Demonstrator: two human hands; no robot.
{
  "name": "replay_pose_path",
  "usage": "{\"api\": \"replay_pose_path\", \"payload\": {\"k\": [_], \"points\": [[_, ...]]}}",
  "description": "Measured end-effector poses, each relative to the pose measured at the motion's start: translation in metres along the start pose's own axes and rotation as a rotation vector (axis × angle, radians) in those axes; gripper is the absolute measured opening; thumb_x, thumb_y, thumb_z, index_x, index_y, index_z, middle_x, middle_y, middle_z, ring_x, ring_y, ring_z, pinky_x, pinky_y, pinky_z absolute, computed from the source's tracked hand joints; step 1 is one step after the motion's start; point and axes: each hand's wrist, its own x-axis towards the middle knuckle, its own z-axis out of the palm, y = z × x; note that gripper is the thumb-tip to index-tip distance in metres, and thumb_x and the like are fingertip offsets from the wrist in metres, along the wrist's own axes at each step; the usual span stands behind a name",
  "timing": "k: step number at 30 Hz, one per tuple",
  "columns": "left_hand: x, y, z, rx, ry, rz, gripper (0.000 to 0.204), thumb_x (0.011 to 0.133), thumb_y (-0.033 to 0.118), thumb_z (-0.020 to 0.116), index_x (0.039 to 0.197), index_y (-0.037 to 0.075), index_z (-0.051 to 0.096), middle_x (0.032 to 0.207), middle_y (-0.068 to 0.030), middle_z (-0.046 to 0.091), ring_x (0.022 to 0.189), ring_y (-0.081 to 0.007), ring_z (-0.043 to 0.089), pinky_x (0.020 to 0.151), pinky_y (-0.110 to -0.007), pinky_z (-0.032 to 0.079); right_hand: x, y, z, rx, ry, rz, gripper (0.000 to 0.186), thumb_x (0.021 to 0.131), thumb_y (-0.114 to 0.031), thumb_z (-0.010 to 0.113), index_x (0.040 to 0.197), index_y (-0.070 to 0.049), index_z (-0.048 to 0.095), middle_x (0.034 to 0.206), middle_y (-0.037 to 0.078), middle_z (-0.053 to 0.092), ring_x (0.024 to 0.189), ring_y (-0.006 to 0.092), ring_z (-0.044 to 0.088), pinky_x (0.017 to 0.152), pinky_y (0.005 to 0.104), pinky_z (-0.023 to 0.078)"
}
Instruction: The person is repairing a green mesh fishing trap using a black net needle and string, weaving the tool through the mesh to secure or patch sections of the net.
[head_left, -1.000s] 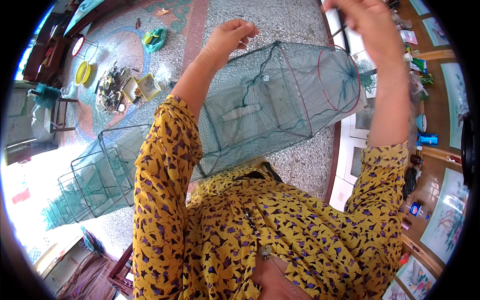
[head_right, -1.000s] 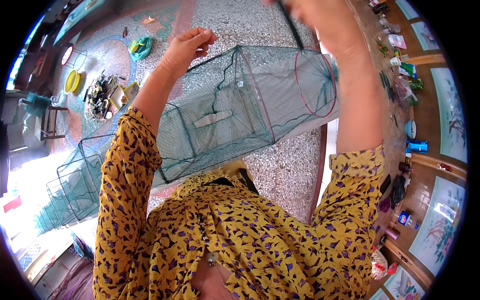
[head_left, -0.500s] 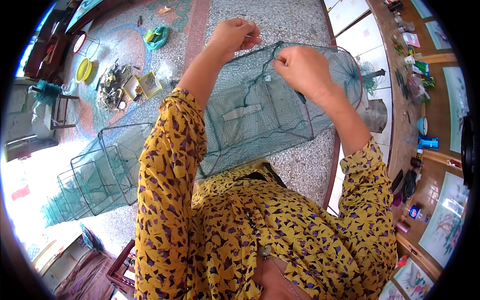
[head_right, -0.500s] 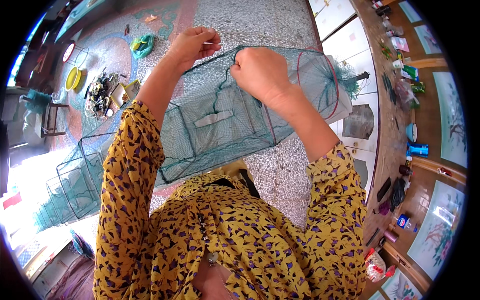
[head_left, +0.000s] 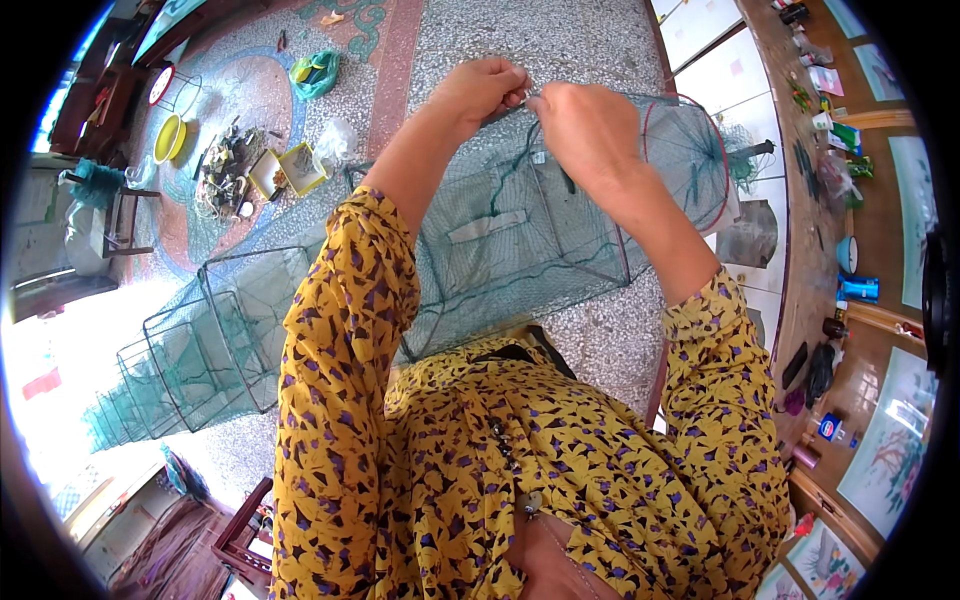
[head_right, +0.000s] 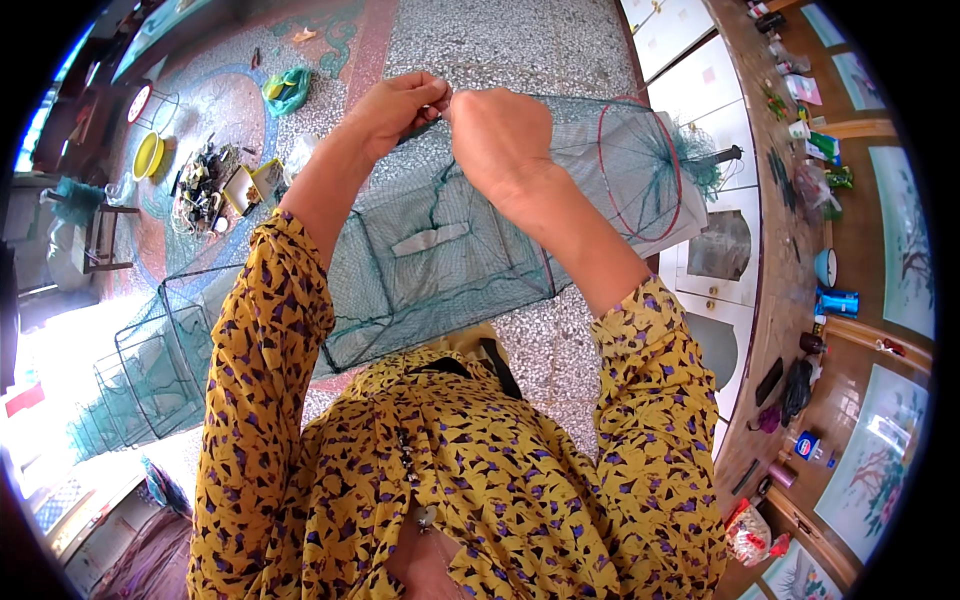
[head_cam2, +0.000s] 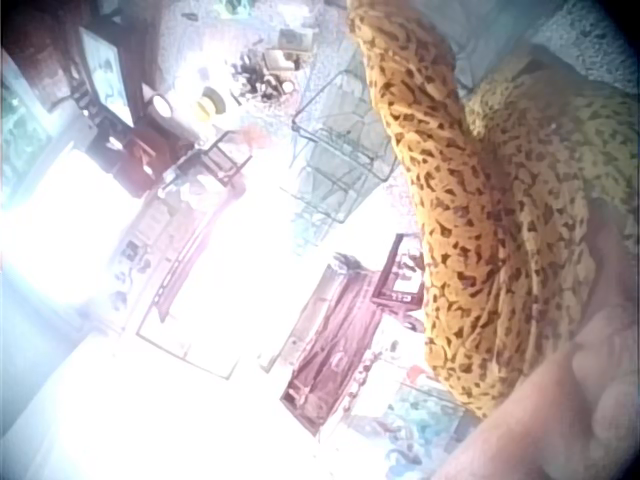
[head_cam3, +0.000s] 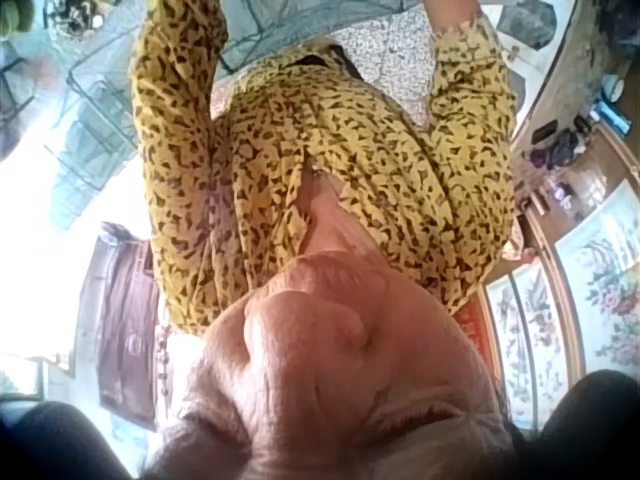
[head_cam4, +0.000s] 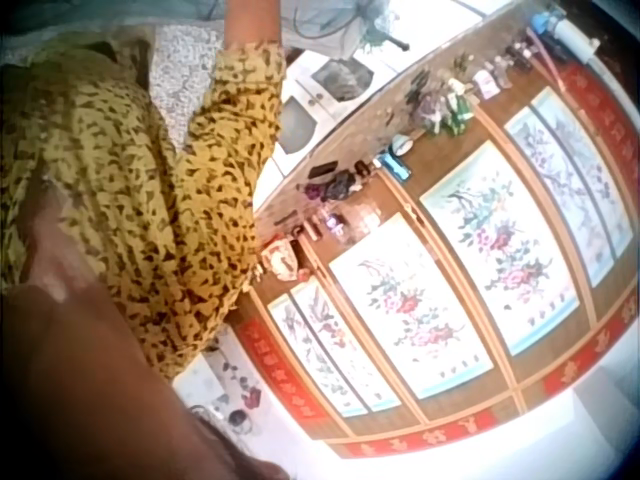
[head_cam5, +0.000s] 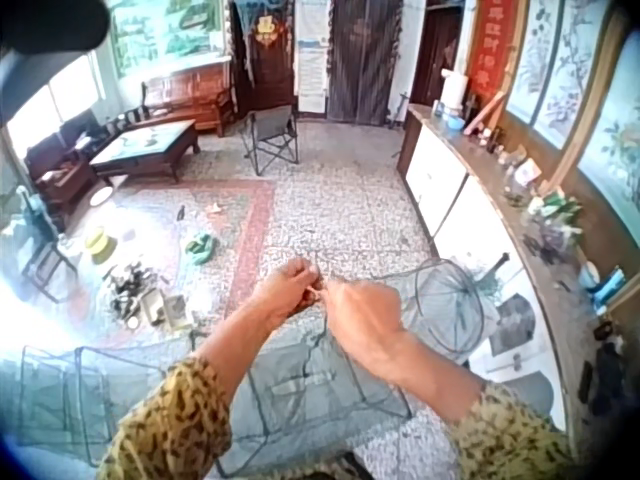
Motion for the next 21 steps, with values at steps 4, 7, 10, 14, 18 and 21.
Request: {"api": "replay_pose_path", "payload": {"k": [4, 7, 10, 14, 18, 21], "points": [[-0.004, 0.001, 0.003, -0.124, 0.059, 0.345, 0.016, 0.097, 0.022, 0.054, 0.096, 0.007, 0.060, 0.083, 0.0003, 0.059, 0.069, -0.0069, 0.052, 0.063, -0.021, 0.045, 0.008, 0.002, 0.011, 0.067, 0.150, 0.021, 0.017, 0.085, -0.019, 0.059, 0.080, -0.005, 0.068, 0.076, 0.015, 0.068, 0.075, 0.0300, 0.067, 0.062, 0.0412, 0.052], [-0.008, 0.004, 0.003, -0.225, 0.050, 0.440, 0.017, 0.098, 0.022, 0.052, 0.097, 0.006, 0.060, 0.083, -0.0005, 0.059, 0.070, -0.0088, 0.053, 0.065, -0.023, 0.046, 0.022, 0.014, 0.013, 0.229, 0.018, 0.137, 0.023, 0.085, -0.029, 0.063, 0.083, -0.007, 0.069, 0.075, 0.011, 0.067, 0.072, 0.0299, 0.065, 0.064, 0.0402, 0.051], [-0.008, 0.002, 0.000, -0.287, 0.048, 0.337, 0.017, 0.098, 0.021, 0.052, 0.097, 0.006, 0.060, 0.084, -0.0006, 0.059, 0.070, -0.0095, 0.054, 0.065, -0.024, 0.046, 0.030, 0.022, 0.009, 0.290, -0.108, 0.199, 0.027, 0.085, -0.036, 0.064, 0.086, -0.009, 0.070, 0.074, 0.008, 0.068, 0.068, 0.0267, 0.065, 0.064, 0.0377, 0.051], [-0.007, 0.001, -0.005, -0.181, 0.050, 0.272, 0.019, 0.098, 0.021, 0.053, 0.097, 0.004, 0.061, 0.086, -0.0006, 0.060, 0.070, -0.0094, 0.054, 0.066, -0.024, 0.047, 0.049, 0.020, 0.003, 0.402, 0.131, 0.167, 0.029, 0.087, -0.037, 0.061, 0.081, -0.009, 0.068, 0.073, 0.009, 0.067, 0.069, 0.0268, 0.064, 0.061, 0.0364, 0.050], [-0.007, -0.004, -0.004, -0.020, 0.006, 0.338, 0.019, 0.097, 0.022, 0.054, 0.098, 0.006, 0.064, 0.088, 0.0006, 0.061, 0.073, -0.0073, 0.053, 0.070, -0.023, 0.047, 0.070, 0.003, -0.066, 0.820, 0.400, 0.096, 0.022, 0.093, -0.026, 0.058, 0.088, -0.005, 0.063, 0.077, 0.007, 0.068, 0.052, 0.0099, 0.054, 0.045, 0.0218, 0.039], [-0.015, 0.005, 0.002, 0.119, -0.114, 0.420, 0.020, 0.097, 0.026, 0.055, 0.102, 0.010, 0.066, 0.094, 0.0021, 0.063, 0.082, -0.0072, 0.054, 0.079, -0.024, 0.046, 0.083, 0.018, -0.117, 1.152, 0.437, 0.081, 0.021, 0.097, -0.024, 0.054, 0.088, -0.005, 0.061, 0.083, 0.005, 0.068, 0.048, 0.0032, 0.046, 0.040, 0.0161, 0.034]]}}
